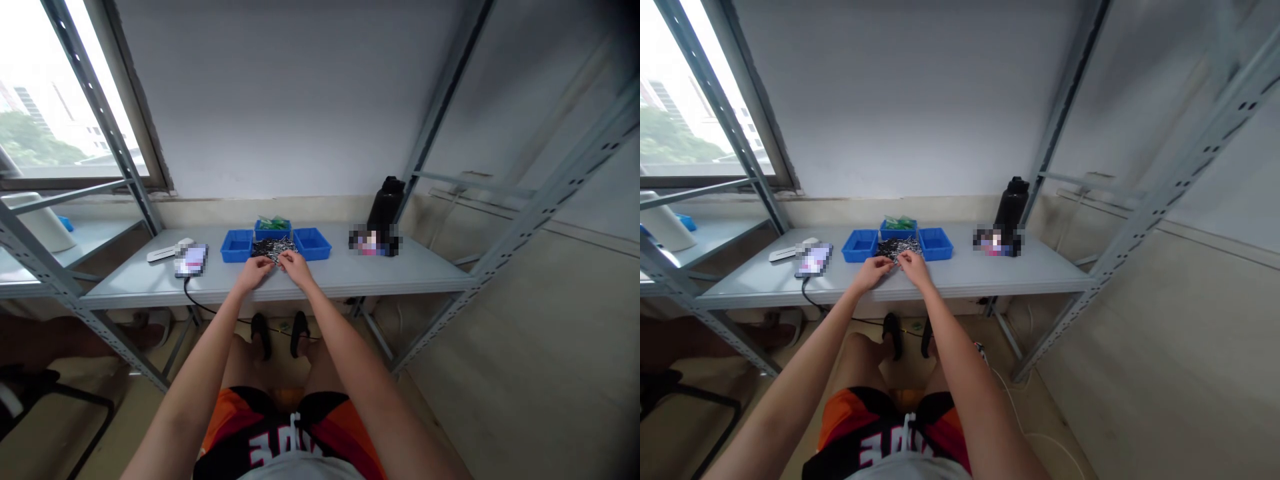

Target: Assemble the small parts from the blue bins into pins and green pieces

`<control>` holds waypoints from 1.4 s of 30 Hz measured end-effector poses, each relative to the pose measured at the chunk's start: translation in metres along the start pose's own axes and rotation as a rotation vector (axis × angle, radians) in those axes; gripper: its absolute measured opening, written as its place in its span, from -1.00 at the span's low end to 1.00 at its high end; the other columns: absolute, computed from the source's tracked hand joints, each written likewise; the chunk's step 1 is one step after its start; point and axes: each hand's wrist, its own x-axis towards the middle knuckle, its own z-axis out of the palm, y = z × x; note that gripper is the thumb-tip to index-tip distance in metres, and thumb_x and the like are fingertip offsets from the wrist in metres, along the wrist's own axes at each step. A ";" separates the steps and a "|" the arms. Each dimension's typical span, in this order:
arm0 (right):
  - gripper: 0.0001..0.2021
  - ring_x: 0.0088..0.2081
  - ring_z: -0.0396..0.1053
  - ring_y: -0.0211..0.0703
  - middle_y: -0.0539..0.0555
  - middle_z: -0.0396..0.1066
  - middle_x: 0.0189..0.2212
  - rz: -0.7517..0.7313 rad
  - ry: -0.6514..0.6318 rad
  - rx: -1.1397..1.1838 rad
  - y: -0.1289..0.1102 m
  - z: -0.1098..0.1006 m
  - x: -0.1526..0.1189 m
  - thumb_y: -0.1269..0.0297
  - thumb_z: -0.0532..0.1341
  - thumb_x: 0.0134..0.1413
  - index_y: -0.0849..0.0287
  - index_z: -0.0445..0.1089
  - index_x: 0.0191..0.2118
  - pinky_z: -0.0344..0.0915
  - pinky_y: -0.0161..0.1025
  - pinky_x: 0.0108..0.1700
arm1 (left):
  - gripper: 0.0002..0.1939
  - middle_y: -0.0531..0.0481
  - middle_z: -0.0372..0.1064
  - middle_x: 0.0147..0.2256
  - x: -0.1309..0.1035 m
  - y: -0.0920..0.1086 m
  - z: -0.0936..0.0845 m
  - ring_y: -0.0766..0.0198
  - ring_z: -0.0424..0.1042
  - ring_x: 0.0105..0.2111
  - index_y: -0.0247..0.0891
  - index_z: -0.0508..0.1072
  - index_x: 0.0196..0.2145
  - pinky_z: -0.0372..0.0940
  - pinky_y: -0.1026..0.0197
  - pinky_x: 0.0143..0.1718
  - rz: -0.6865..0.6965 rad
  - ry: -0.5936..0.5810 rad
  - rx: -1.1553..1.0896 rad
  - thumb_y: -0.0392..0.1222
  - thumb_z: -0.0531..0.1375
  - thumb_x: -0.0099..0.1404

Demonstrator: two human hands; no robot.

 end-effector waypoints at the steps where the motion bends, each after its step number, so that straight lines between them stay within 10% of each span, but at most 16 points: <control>1: -0.87 -0.49 0.34 -0.26 -0.02 0.39 -0.53 0.001 0.005 -0.005 0.000 0.000 0.000 0.21 0.14 0.05 0.15 0.31 -0.41 0.26 -0.31 -0.38 | -0.73 -0.10 0.50 -0.38 0.000 0.000 0.000 0.20 0.40 -0.37 -0.33 0.54 -0.38 0.27 0.18 -0.27 0.006 -0.002 0.014 -0.05 0.21 0.09; 18: -0.82 -0.49 0.34 -0.25 -0.02 0.40 -0.55 -0.017 0.001 0.029 0.002 0.000 0.001 0.14 0.14 0.02 0.15 0.31 -0.41 0.27 -0.29 -0.36 | -0.68 -0.11 0.52 -0.38 -0.003 0.001 0.002 0.22 0.41 -0.41 -0.36 0.53 -0.31 0.28 0.23 -0.39 -0.076 0.136 -0.073 -0.04 0.23 0.08; 27: -0.85 -0.51 0.36 -0.25 -0.03 0.40 -0.56 0.034 0.065 0.015 0.009 0.002 0.007 0.17 0.16 0.04 0.15 0.33 -0.37 0.27 -0.32 -0.41 | -0.71 -0.21 0.50 -0.20 0.022 0.034 -0.042 0.05 0.45 -0.17 -0.30 0.51 -0.14 0.27 0.10 -0.10 -0.034 0.499 0.658 -0.17 0.07 0.29; 31: -0.88 -0.49 0.39 -0.23 -0.01 0.43 -0.54 0.038 0.084 -0.043 0.011 0.002 0.007 0.22 0.15 0.06 0.15 0.35 -0.36 0.28 -0.30 -0.38 | -0.62 -0.30 0.42 -0.06 0.026 0.043 -0.047 -0.05 0.38 -0.02 -0.34 0.40 0.04 0.25 0.06 -0.05 0.021 0.383 0.926 -0.19 0.07 0.31; 37: -0.90 -0.47 0.40 -0.21 0.00 0.44 -0.53 0.000 0.144 -0.109 0.015 0.003 0.009 0.29 0.12 0.09 0.14 0.36 -0.37 0.30 -0.29 -0.34 | -0.72 -0.24 0.43 -0.12 0.005 0.023 -0.003 0.00 0.45 -0.14 -0.27 0.47 -0.10 0.30 0.12 -0.19 0.004 -0.009 0.961 -0.21 0.04 0.33; 42: -0.89 -0.45 0.41 -0.21 -0.01 0.45 -0.52 0.001 0.138 -0.147 0.016 0.004 0.010 0.29 0.13 0.10 0.13 0.38 -0.37 0.34 -0.27 -0.30 | -0.73 -0.26 0.43 -0.14 0.006 0.007 0.014 -0.03 0.44 -0.13 -0.29 0.50 -0.19 0.29 0.09 -0.16 0.006 -0.009 0.821 -0.22 0.03 0.33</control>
